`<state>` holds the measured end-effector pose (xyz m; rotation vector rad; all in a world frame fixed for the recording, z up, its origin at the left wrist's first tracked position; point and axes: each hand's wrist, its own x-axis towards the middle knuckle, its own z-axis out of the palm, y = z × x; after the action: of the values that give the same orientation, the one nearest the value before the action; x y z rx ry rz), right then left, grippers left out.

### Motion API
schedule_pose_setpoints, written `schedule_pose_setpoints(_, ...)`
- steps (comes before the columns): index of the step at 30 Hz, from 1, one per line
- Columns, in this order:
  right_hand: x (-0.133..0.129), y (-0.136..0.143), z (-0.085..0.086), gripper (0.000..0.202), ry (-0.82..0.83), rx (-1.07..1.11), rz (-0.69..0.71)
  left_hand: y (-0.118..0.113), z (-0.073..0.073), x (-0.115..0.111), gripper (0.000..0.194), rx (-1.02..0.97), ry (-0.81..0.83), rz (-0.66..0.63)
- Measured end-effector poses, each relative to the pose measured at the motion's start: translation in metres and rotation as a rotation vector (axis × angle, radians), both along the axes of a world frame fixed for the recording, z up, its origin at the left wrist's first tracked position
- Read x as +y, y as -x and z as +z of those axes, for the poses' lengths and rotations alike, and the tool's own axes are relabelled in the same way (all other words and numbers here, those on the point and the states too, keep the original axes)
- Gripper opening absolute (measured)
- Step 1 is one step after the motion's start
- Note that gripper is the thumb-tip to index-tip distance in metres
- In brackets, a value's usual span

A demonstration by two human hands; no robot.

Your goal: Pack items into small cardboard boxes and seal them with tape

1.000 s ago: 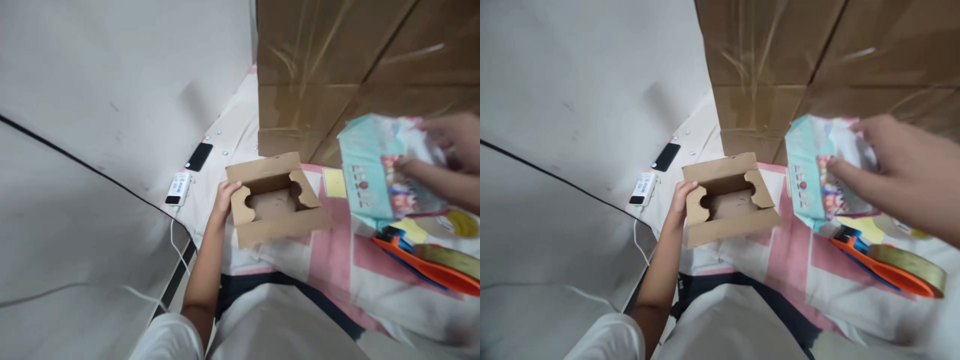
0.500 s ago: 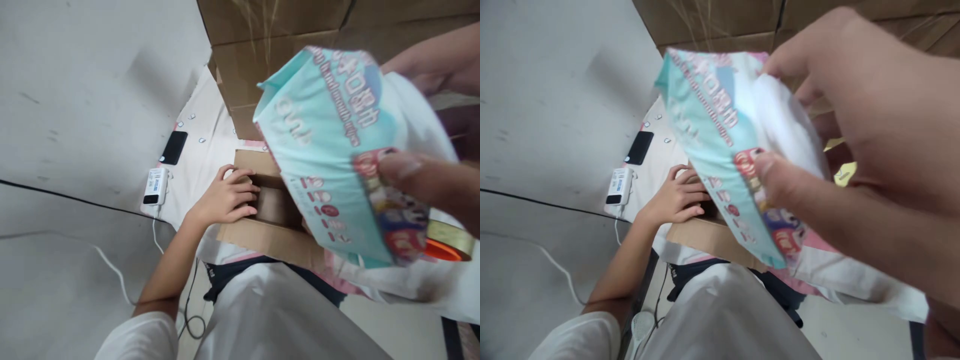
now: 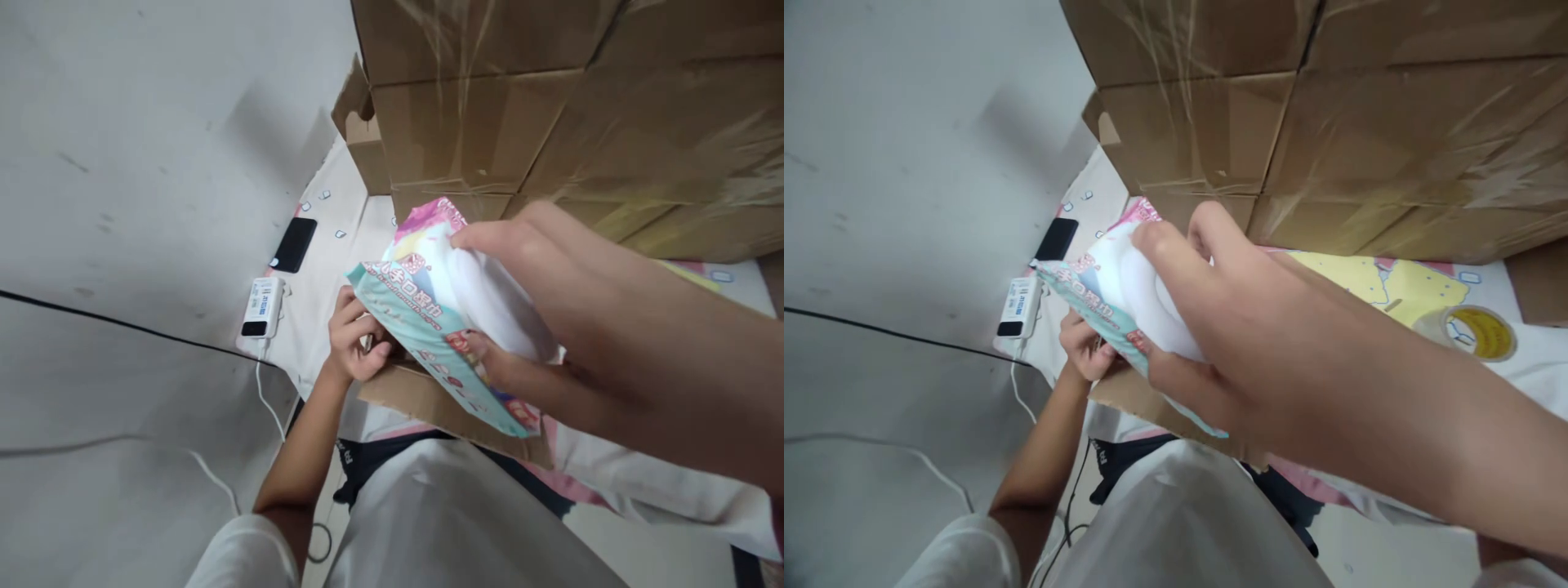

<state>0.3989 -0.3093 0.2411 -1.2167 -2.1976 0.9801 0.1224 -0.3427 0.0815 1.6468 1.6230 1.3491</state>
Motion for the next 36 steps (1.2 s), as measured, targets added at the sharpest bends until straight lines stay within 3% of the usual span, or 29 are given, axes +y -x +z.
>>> schedule_pose_setpoints(2,0.005,0.012,0.001,0.065,-0.309,-0.312,0.188,-0.004,-0.011,-0.005,0.058,-0.047,-0.186,0.032)
schedule_pose_setpoints(4,0.010,0.020,-0.003,0.058,-0.484,-0.502,0.324,-0.010,-0.018,-0.006,0.051,-0.115,-0.343,0.094)
schedule_pose_setpoints(9,0.013,0.035,-0.036,0.050,-0.581,-0.679,0.565,-0.019,-0.017,0.000,0.042,-0.197,-0.436,0.107)
schedule_pose_setpoints(12,0.008,0.043,-0.059,0.049,-0.510,-0.774,0.635,-0.020,-0.014,0.002,0.041,-0.212,-0.430,0.106)
schedule_pose_setpoints(17,0.004,0.050,-0.088,0.055,-0.241,-0.976,0.700,-0.019,-0.015,-0.001,0.039,-0.240,-0.401,0.057)
schedule_pose_setpoints(20,0.004,0.046,-0.089,0.053,-0.194,-0.922,0.635,-0.019,-0.017,-0.003,0.036,-0.256,-0.399,0.049)
schedule_pose_setpoints(25,0.009,0.043,-0.080,0.021,-0.040,-0.957,0.579,-0.018,-0.019,-0.003,0.034,-0.278,-0.392,0.042)
schedule_pose_setpoints(29,0.017,0.046,-0.089,0.022,0.104,-0.931,0.608,-0.018,-0.022,-0.004,0.034,-0.291,-0.368,0.049)
schedule_pose_setpoints(36,0.024,0.068,-0.101,0.031,0.173,-0.967,0.584,-0.017,-0.023,-0.008,0.041,-0.254,-0.319,0.036)
